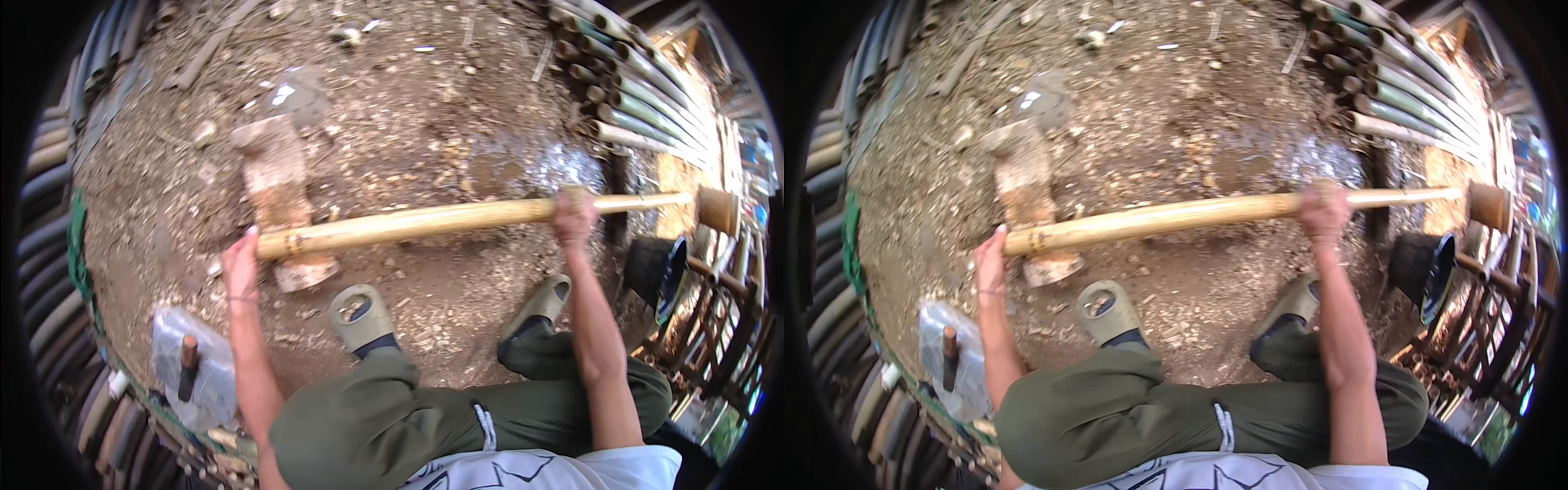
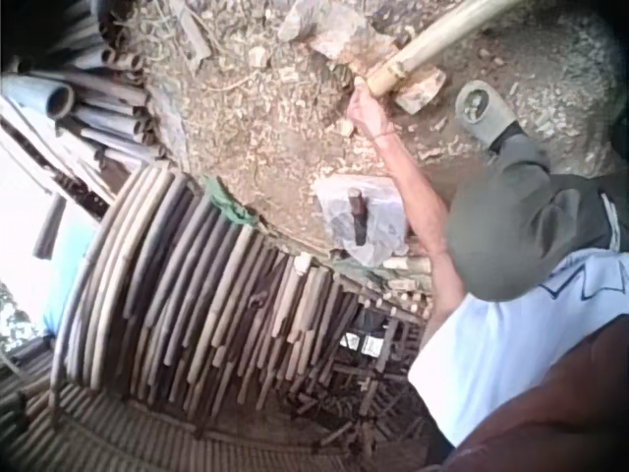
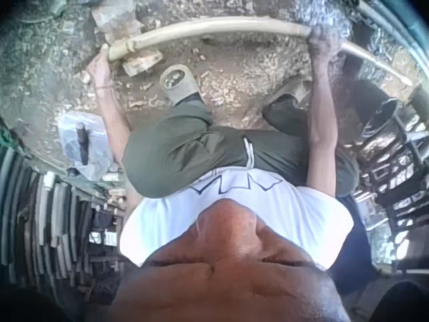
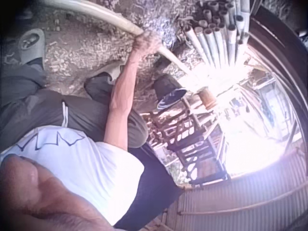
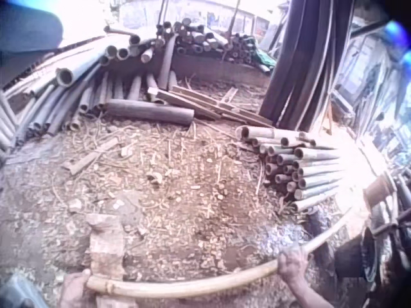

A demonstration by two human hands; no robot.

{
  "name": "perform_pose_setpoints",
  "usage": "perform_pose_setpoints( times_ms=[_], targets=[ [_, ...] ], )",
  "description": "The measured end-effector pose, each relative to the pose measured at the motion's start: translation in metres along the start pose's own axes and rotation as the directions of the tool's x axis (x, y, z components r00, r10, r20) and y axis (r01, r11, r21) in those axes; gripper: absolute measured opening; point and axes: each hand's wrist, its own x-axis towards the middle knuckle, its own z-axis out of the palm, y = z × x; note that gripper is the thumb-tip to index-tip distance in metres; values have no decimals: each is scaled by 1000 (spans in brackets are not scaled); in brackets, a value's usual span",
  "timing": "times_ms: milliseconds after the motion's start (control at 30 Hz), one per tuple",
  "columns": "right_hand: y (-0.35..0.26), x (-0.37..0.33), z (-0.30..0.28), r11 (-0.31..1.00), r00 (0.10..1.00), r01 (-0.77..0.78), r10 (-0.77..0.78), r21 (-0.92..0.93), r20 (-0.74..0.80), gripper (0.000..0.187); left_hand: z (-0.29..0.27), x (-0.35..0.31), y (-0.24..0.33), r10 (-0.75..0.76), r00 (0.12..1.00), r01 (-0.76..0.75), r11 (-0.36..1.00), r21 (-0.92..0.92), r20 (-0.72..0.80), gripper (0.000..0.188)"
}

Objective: The person cleans a bamboo pole by hand using a bundle of fibers and water from a bucket, scrubbing the length of the pole and occasionally wetting the fibers.

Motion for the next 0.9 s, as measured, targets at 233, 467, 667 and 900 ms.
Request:
perform_pose_setpoints(
  times_ms=[233, 467, 667, 900],
  targets=[
    [-268, -14, 10, 921, 860, 312, -378, 231, 344, 39, 10, -13, 13, -105, 993, 108, 991, -76, 49, 47],
    [-415, -14, 23, 634, 643, 654, -753, 412, 138, 46, -9, -11, 17, -40, 883, 275, 852, -446, 468, 51],
    [-326, -27, 31, 667, 665, 674, -735, 318, 132, 52, -9, -20, -17, 107, 964, 24, 880, -475, 245, 30],
    [-423, -9, 30, 527, 640, 676, -766, 516, -55, 53, -2, -9, -11, 113, 902, 176, 785, -594, 417, 29]
  ],
)
